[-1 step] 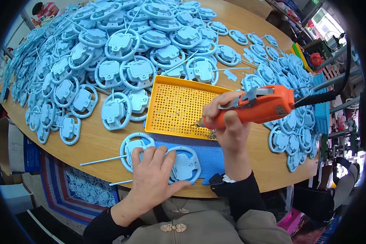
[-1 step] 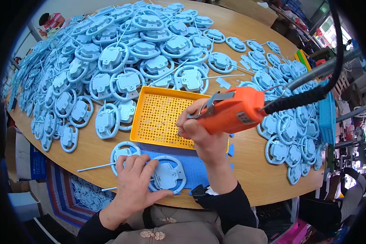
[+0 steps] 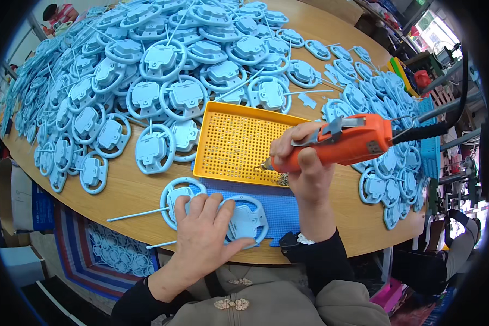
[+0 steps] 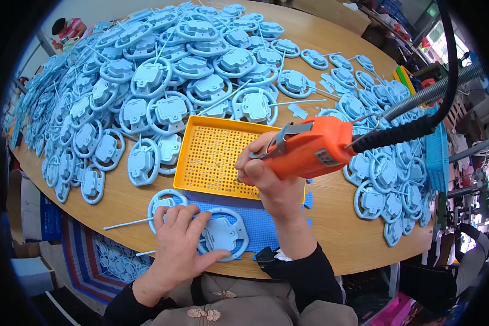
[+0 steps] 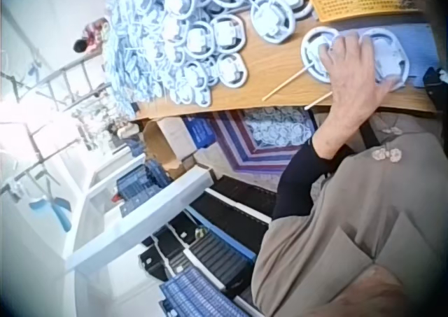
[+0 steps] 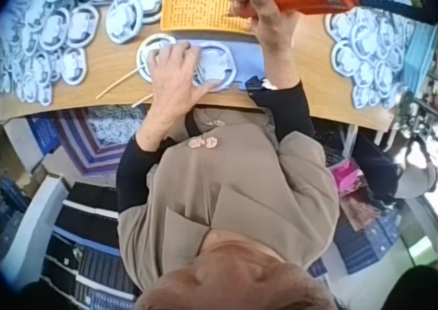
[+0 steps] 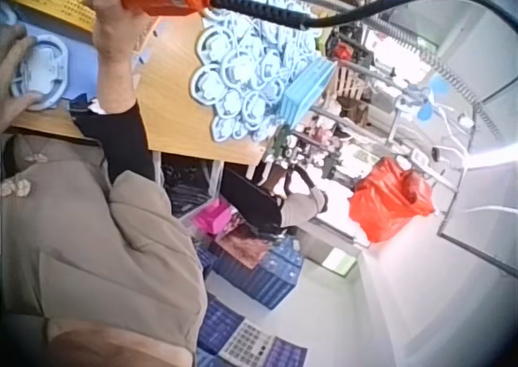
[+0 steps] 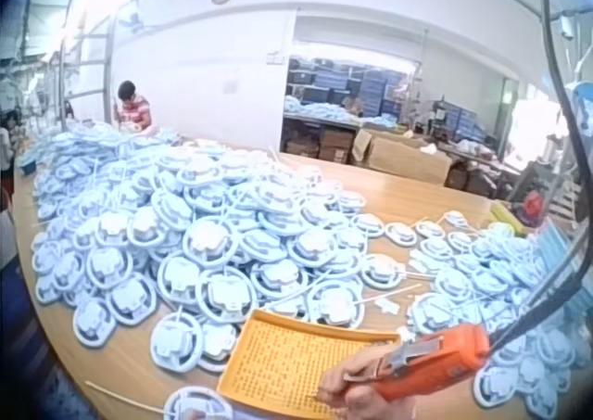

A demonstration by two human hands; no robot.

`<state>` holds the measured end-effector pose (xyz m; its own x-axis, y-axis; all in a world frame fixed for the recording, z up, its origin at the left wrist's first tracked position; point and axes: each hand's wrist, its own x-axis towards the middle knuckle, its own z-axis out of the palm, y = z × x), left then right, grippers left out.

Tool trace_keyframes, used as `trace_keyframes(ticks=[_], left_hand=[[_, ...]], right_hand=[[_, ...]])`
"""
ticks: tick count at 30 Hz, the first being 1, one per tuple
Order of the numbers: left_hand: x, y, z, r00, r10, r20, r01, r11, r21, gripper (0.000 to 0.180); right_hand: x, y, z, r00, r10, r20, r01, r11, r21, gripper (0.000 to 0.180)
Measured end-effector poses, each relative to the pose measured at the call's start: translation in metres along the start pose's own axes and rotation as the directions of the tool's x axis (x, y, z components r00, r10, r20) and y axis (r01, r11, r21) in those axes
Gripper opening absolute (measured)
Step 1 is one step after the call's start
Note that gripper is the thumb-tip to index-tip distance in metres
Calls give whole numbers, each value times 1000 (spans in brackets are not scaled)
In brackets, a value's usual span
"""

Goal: Assembling blue plastic fan components by attaching parts and using an electric screwdriver.

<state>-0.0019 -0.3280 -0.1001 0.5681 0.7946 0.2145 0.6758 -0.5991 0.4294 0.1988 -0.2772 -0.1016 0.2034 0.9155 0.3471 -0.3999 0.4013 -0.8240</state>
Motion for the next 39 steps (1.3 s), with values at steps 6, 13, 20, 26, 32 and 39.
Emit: trace_keyframes(ticks=[6, 13, 20, 26, 32, 39], left_hand=[[34, -1, 7, 984, 36, -172, -37, 999, -7, 39], [43, -8, 19, 950, 106, -294, -146, 982, -120, 14], [31, -13, 12, 955, 183, -235, -211, 972, -102, 10], [25, -8, 17, 970, 129, -207, -190, 931, -312, 13], [25, -8, 10, 967, 182, -178, -231, 923, -309, 15], [32, -5, -4, 928, 356, -110, -370, 914, -169, 17]], right_hand=[[-2, -27, 13, 984, -165, 65, 155, 979, 135, 45], [-11, -47, 17, 972, -190, 137, 189, 982, 20, 52], [-24, -55, 19, 975, -165, 146, 170, 985, -21, 51], [-28, -57, 27, 967, -183, 177, 177, 983, 47, 52], [-33, -56, 29, 963, -159, 219, 147, 987, 71, 52], [-39, -66, 33, 968, -64, 241, 26, 987, 156, 53]])
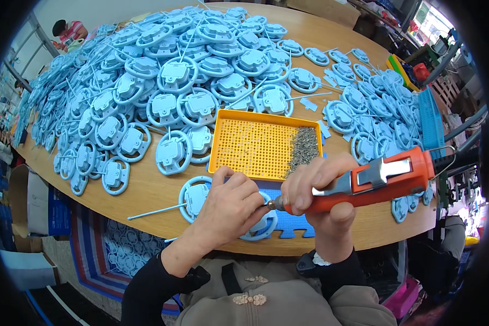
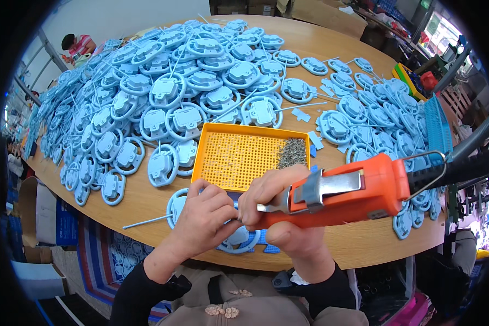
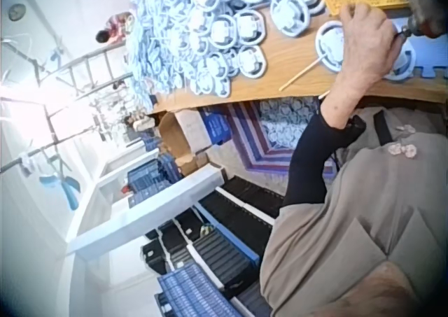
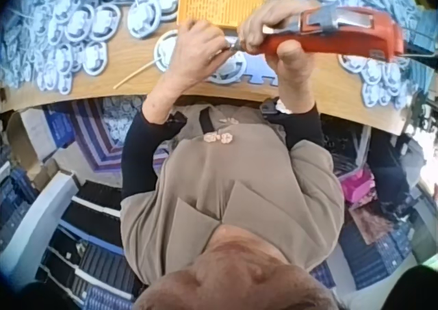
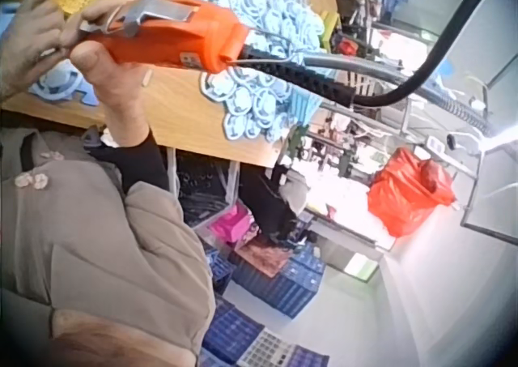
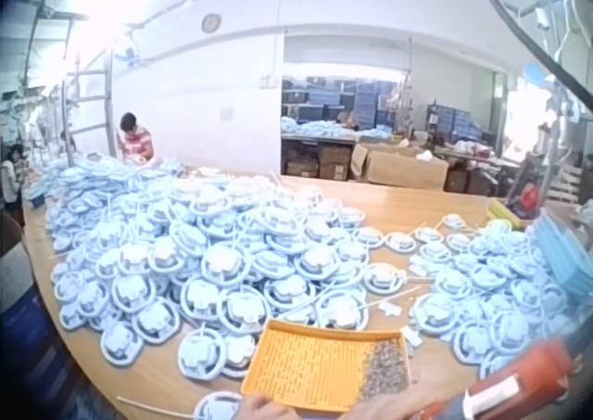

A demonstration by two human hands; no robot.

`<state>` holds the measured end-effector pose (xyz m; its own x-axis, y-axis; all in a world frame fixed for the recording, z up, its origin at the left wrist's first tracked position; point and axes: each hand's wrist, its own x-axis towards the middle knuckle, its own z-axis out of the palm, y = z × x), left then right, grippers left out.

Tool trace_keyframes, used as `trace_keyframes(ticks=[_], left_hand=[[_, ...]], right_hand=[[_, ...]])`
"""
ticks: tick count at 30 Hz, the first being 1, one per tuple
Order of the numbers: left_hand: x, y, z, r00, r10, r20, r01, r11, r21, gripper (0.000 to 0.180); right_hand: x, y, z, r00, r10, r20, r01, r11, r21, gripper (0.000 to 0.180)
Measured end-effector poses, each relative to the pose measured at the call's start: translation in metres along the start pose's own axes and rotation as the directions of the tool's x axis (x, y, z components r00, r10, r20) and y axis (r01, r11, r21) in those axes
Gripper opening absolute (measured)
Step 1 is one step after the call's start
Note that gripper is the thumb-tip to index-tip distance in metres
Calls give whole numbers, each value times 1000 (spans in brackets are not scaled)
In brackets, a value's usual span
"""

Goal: Assembling blue plastic fan components by attaching parts and using an electric screwdriver.

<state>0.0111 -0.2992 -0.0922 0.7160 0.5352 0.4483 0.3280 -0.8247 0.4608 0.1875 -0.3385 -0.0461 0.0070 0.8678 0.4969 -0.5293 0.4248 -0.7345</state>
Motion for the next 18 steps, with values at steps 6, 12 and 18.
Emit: trace_keyframes(ticks=[6, 12, 18], left_hand=[[-3, 2, 0, 999, 31, 31, -32, 999, 42, 18], [-3, 1, 1, 999, 43, 4, -43, 998, 35, 19], [-18, 2, 12, 999, 26, -46, -25, 999, 23, 23]], right_hand=[[-8, 0, 1, 999, -18, -33, 18, 1000, 11, 53], [-5, 0, 5, 999, -3, -53, 5, 999, 38, 46], [-10, 7, 1, 999, -18, 27, 17, 999, 52, 33]])
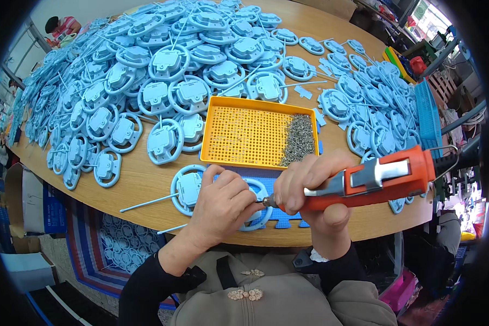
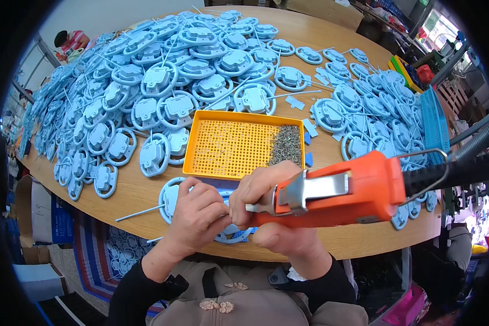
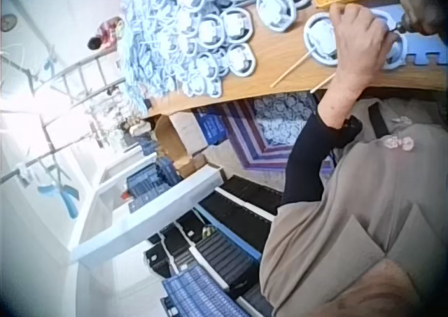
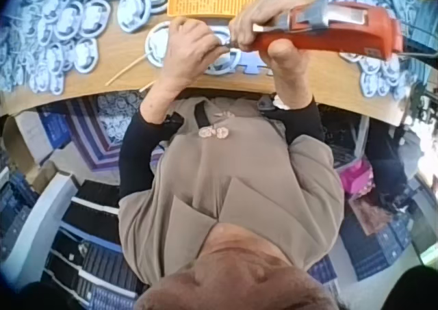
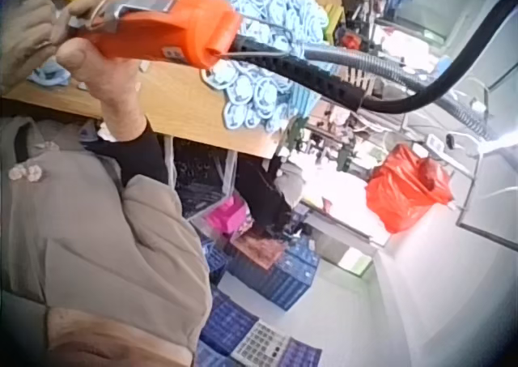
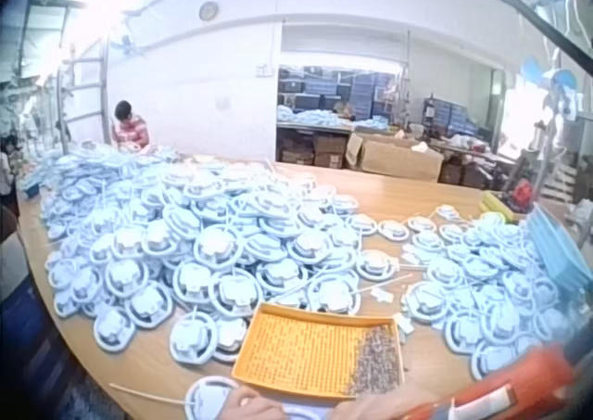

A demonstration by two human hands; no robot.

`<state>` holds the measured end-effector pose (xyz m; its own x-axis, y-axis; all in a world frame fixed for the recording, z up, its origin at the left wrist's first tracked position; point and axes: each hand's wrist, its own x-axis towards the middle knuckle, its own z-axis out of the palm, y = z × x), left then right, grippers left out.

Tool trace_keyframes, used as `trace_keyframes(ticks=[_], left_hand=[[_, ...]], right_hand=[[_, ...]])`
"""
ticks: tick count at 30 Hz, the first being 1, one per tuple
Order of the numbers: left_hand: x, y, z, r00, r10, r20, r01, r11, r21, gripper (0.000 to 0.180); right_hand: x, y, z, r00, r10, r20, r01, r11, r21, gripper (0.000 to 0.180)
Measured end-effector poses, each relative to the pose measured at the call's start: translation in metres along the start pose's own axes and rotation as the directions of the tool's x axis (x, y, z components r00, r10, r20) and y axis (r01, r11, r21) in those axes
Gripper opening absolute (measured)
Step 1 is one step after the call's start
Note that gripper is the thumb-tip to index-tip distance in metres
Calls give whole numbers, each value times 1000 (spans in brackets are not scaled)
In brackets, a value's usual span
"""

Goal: Assembling blue plastic fan components by attaching parts and using an electric screwdriver.

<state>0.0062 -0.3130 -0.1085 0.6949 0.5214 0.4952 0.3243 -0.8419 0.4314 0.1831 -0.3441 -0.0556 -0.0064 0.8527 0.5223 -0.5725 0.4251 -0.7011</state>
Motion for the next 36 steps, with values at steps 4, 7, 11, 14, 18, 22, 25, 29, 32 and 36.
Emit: trace_keyframes(ticks=[4, 7, 11, 14, 18, 22, 25, 29, 32, 36], left_hand=[[-17, 15, 11, 970, -241, 31, 237, 967, 92, 55], [-26, 13, 22, 954, -298, 31, 288, 940, 181, 72], [-25, 14, 26, 948, -313, 51, 300, 938, 171, 71], [-24, 12, 26, 944, -323, 70, 308, 936, 168, 70], [-27, 10, 25, 947, -318, 36, 308, 937, 163, 70], [-29, 8, 18, 939, -343, 18, 331, 919, 216, 69], [-36, 8, 13, 939, -345, 10, 334, 916, 224, 67], [-90, 2, -28, 918, -394, 56, 377, 907, 189, 66], [-161, 3, -95, 792, -605, 84, 542, 759, 359, 72], [-201, -18, -142, 727, -671, -144, 653, 611, 448, 74]], right_hand=[[-14, 6, -9, 999, 44, -4, -44, 986, -160, 31], [-17, 9, -13, 999, 31, 40, -18, 958, -286, 36], [-21, 10, -11, 991, 127, -42, -133, 903, -409, 50], [-24, 17, -14, 992, 118, -31, -120, 896, -428, 49], [-23, 21, -5, 990, 139, 17, -112, 856, -505, 49], [-18, 28, -3, 977, 213, 30, -163, 823, -544, 49], [-15, 41, -3, 983, 182, -15, -170, 886, -431, 47], [-12, 10, -1, 993, 95, -65, -107, 968, -227, 49], [-5, -2, -17, 1000, 17, -22, -21, 977, -213, 48], [2, 6, -19, 998, -1, -58, -11, 978, -209, 48]])
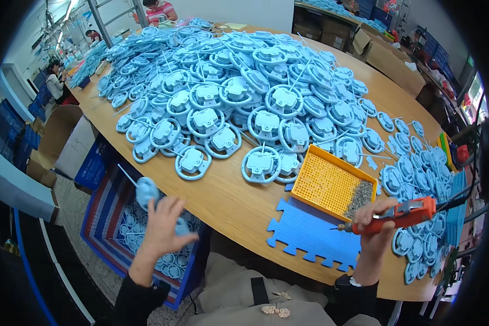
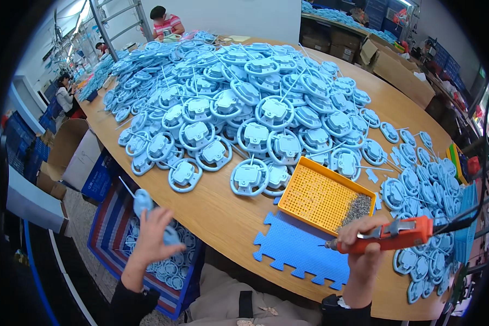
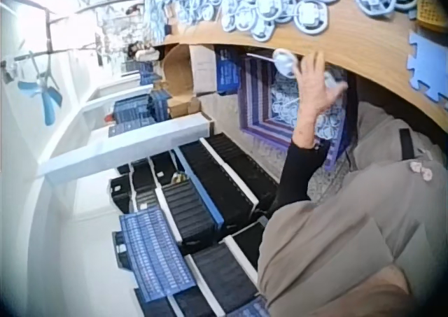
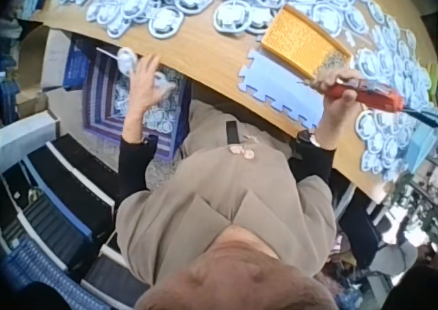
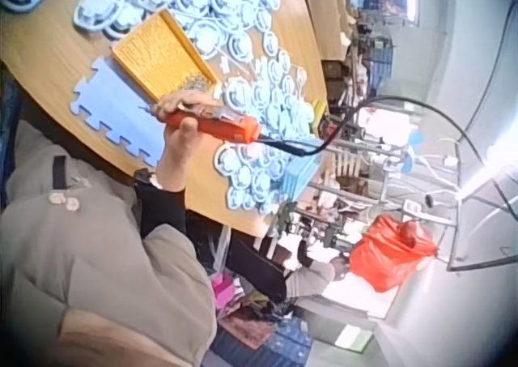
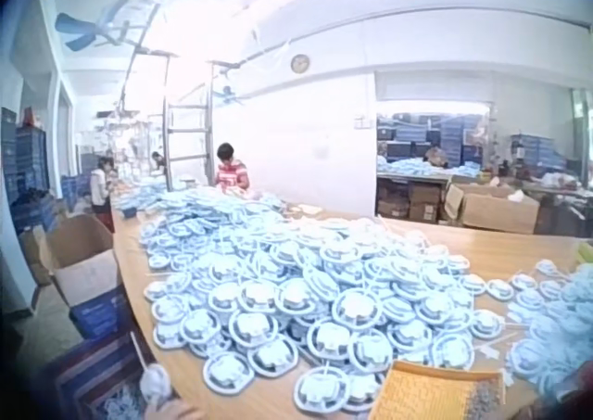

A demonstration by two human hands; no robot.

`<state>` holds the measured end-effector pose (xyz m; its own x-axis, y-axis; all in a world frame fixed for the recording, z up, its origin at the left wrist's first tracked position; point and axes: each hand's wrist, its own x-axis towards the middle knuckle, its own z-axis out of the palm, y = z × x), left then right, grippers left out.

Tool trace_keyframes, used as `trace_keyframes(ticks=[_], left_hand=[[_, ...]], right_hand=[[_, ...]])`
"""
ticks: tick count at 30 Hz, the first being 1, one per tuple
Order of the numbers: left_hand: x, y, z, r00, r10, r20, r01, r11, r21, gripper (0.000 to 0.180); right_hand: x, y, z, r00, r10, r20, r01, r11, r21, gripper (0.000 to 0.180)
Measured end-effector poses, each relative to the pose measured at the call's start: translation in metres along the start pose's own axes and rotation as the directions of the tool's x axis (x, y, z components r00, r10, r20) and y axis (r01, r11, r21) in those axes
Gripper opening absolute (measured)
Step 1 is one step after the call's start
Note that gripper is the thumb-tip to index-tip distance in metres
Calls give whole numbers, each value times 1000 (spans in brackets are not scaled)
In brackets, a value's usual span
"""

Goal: Assembling blue plastic fan components by attaching parts and using an electric screwdriver.

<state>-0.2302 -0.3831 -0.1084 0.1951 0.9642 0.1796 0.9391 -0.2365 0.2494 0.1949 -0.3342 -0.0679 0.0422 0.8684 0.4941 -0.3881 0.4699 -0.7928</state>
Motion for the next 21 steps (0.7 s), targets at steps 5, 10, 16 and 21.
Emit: trace_keyframes(ticks=[5, 10, 16, 21], left_hand=[[92, -56, 36, 950, 41, -308, -18, 997, 77, 72], [135, -77, 44, 995, -38, -96, 28, 995, -96, 59], [115, -9, 49, 996, 78, -47, -84, 989, -122, 57], [90, 102, 48, 980, 198, 4, -194, 962, -193, 52]], right_hand=[[13, 18, 6, 1000, -14, 16, 16, 989, -149, 47], [33, 43, -8, 990, -47, -133, 25, 987, -159, 48], [50, 59, -19, 988, -49, -144, 33, 993, -112, 50], [61, 66, -9, 989, -18, -149, -3, 991, -135, 51]])
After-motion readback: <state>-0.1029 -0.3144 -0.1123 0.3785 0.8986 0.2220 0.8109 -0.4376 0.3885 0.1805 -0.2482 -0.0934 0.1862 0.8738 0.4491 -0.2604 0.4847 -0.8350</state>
